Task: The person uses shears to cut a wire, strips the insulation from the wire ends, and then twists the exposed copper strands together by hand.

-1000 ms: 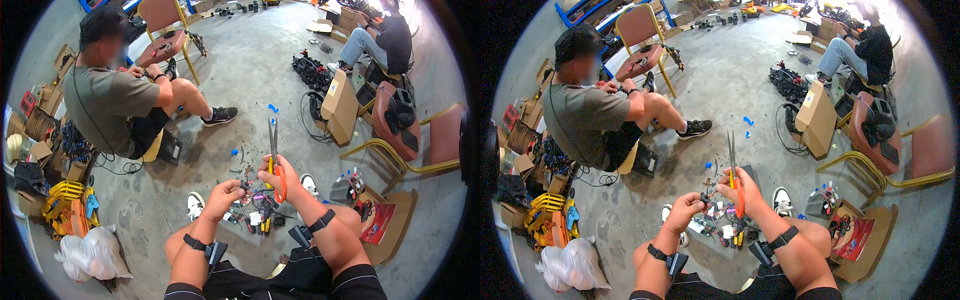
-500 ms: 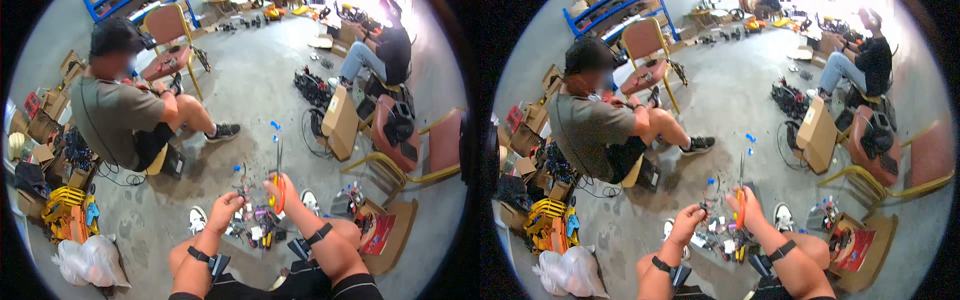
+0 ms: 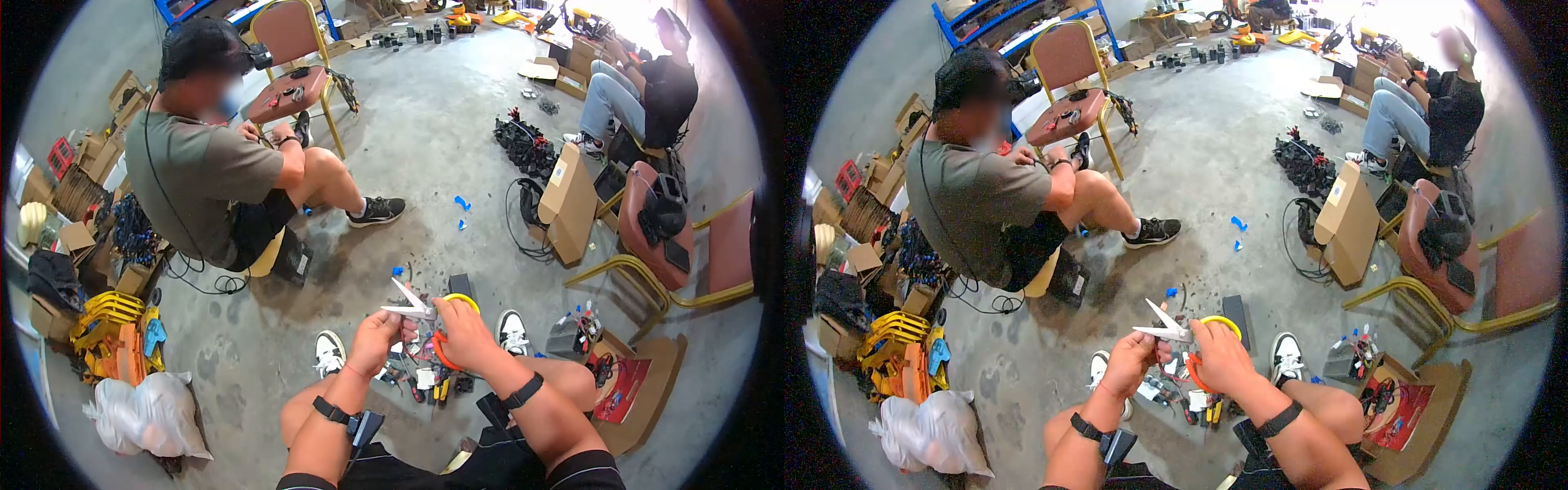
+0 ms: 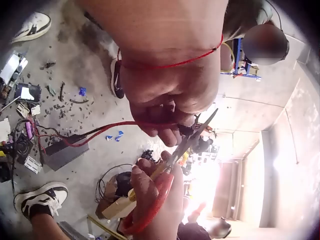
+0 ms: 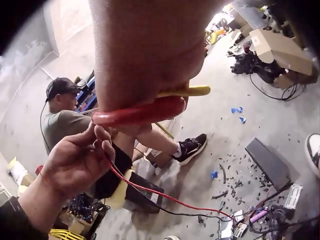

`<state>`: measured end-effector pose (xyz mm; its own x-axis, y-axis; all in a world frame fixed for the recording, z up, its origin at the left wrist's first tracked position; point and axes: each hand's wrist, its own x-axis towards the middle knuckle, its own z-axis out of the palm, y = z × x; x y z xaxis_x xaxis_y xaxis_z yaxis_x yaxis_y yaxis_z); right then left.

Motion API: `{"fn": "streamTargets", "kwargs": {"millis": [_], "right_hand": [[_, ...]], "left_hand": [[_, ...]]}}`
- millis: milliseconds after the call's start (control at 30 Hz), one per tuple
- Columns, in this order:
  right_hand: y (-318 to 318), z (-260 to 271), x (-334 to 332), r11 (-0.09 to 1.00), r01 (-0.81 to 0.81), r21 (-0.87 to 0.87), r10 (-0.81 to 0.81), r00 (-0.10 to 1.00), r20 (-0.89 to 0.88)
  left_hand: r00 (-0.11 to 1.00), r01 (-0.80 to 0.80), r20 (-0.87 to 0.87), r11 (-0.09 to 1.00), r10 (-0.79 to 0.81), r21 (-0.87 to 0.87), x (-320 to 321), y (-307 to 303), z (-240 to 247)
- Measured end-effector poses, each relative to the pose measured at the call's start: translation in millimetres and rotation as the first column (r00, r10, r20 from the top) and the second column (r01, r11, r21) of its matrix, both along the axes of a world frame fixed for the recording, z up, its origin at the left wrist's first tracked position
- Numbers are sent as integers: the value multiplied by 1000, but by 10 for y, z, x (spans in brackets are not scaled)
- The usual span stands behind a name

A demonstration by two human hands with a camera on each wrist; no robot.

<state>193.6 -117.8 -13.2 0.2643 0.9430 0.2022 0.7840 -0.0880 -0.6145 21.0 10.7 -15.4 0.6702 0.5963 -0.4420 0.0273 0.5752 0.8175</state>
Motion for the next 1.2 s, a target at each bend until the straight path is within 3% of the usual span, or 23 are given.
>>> {"fn": "streamTargets", "kwargs": {"millis": [67, 233, 433, 533, 700, 1033, 1200], "right_hand": [[16, -12, 8, 998, -4, 67, 2, 999, 42], [6, 45, -14, 1000, -3, 23, 0, 994, 108], [-28, -6, -77, 1000, 7, 5, -8, 992, 129], [-31, -9, -89, 1000, 12, 2, -12, 993, 114], [-28, -15, -111, 999, 19, 35, -24, 988, 154], [-55, 49, -125, 999, 7, 44, -16, 978, 207], [-66, 95, -132, 999, 30, 30, -36, 969, 245]], "left_hand": [[1000, 17, -2, 999, -17, 29, 10, -1, -9], [1000, 2, 27, 999, -4, 38, -22, 21, -41], [991, 128, 16, 975, -133, 182, -70, 72, -4], [983, 182, -48, 968, -177, 171, -75, 90, 67], [965, 257, -126, 916, -228, 309, -114, 110, 106], [919, 382, -200, 890, -339, 248, -185, 212, 136], [957, 276, -147, 944, -251, 181, -177, 139, 210]]}}
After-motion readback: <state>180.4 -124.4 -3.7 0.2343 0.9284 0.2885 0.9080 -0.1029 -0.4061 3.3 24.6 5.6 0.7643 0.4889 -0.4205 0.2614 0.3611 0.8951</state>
